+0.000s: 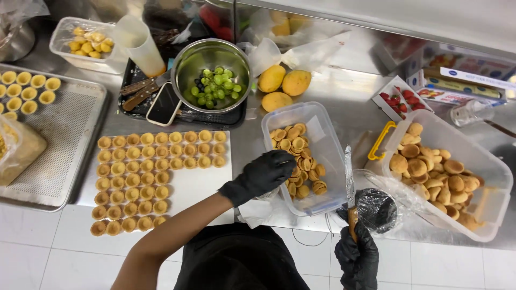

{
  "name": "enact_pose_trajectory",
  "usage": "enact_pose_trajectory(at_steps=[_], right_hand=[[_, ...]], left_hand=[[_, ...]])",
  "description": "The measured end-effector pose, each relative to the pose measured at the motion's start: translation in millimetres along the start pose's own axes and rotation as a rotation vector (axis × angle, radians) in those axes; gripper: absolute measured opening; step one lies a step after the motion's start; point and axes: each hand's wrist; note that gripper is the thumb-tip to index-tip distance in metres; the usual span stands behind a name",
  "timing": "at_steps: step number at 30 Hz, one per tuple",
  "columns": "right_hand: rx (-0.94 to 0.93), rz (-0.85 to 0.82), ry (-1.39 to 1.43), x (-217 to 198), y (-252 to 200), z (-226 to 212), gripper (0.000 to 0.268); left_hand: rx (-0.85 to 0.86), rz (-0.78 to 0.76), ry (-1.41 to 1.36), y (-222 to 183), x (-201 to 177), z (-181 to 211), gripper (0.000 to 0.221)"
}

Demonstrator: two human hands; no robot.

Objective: Arranging pastry tart shells from a container onto a flat board and pressing them down.

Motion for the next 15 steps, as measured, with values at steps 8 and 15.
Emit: enact_pose_trajectory(at_steps=[8,15], right_hand=[[-0.162,0.470,-0.153,0,-42,3,0.056],[-0.145,0.385,-0.064,-14,-40,11,0.057]], left_hand=[[0.163,-0.552,0.901,-74,262,-90,0.016],[0.001,-0.744,0.159,-9,214,-126,0.016]])
Point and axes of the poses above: each hand's wrist, its own y-axis towards the middle knuckle, its own x-axis out of the palm, z = x × y, and after that the axes turned 11 degrees about z, right-handed
